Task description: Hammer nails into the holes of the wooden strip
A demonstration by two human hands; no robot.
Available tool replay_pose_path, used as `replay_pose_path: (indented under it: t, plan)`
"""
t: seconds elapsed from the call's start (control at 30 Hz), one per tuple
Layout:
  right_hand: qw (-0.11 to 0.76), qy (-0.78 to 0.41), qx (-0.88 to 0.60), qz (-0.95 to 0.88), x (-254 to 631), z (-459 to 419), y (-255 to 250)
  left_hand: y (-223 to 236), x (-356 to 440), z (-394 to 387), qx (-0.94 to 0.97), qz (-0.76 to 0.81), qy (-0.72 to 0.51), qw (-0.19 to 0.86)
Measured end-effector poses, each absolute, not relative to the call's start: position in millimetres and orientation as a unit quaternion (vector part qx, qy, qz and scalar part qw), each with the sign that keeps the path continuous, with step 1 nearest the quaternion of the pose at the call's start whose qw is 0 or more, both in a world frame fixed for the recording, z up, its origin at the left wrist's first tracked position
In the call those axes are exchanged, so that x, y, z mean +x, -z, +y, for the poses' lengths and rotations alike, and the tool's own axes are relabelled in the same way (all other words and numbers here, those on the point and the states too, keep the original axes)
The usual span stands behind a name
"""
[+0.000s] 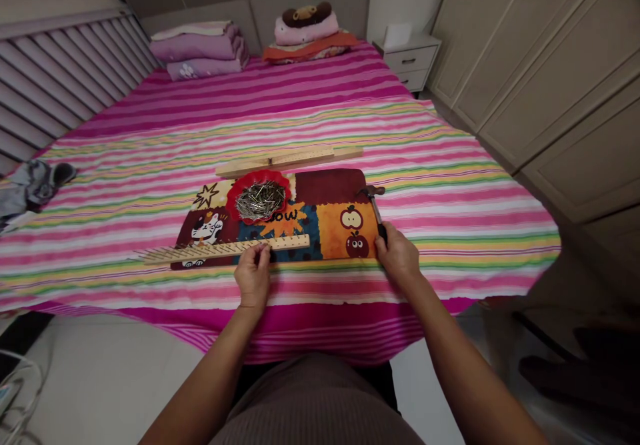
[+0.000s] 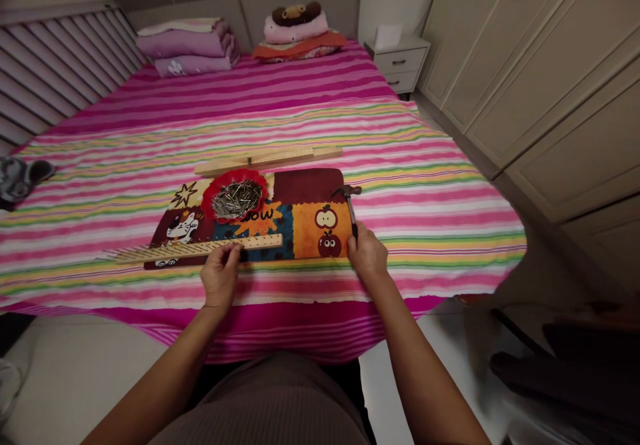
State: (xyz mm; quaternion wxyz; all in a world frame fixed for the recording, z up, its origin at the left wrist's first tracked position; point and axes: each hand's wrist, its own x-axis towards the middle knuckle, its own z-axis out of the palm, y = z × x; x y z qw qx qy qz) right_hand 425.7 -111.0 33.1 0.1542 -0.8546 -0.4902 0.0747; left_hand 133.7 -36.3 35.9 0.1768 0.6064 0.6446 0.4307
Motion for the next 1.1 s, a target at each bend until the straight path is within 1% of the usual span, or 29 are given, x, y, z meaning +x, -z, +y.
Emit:
replay_pose_path:
  t: [0.13,0.23,0.3,0.4,0.5,0.57,0.63,0.7,0.77,0.97,1.1]
  plan:
    - [0.156,-0.075,-0.854,-0.491,426.2,-110.7,-32.1,-34.0,135.3,-33.5,0.61,0.651,-0.421,0.163]
    - [0.177,-0.076,-0.849,-0.491,429.2,-110.0,-30.2,-33.7,137.7,-33.1,0.61,0.654,-0.42,0.155]
    - [0.215,-0.084,-0.84,-0.492,430.2,-111.8,-30.3,-33.6,139.5,-33.5,0.61,0.653,-0.423,0.151]
    - [0.307,-0.123,-0.816,-0.474,421.8,-123.0,-38.0,-33.2,141.7,-34.4,0.608,0.651,-0.43,0.147]
    - [0.42,-0.198,-0.762,-0.451,394.6,-145.5,-55.7,-32.8,142.4,-34.6,0.609,0.65,-0.429,0.152]
    - [0.482,-0.306,-0.683,-0.455,369.0,-162.4,-69.9,-32.7,142.4,-34.5,0.609,0.653,-0.423,0.154]
    - [0.514,-0.413,-0.6,-0.453,343.3,-176.0,-82.7,-32.5,142.4,-34.4,0.609,0.654,-0.421,0.153]
    - [0.508,-0.483,-0.539,-0.468,322.6,-183.3,-92.4,-31.9,142.5,-34.5,0.611,0.651,-0.424,0.151]
    - [0.494,-0.508,-0.509,-0.488,309.5,-184.1,-98.9,-30.8,142.9,-34.9,0.615,0.644,-0.429,0.151]
    - [0.444,-0.482,-0.519,-0.549,299.1,-171.9,-106.7,-27.9,146.5,-37.1,0.632,0.625,-0.433,0.149]
    - [0.434,-0.461,-0.527,-0.567,295.4,-168.4,-105.4,-26.9,148.2,-37.4,0.628,0.627,-0.434,0.153]
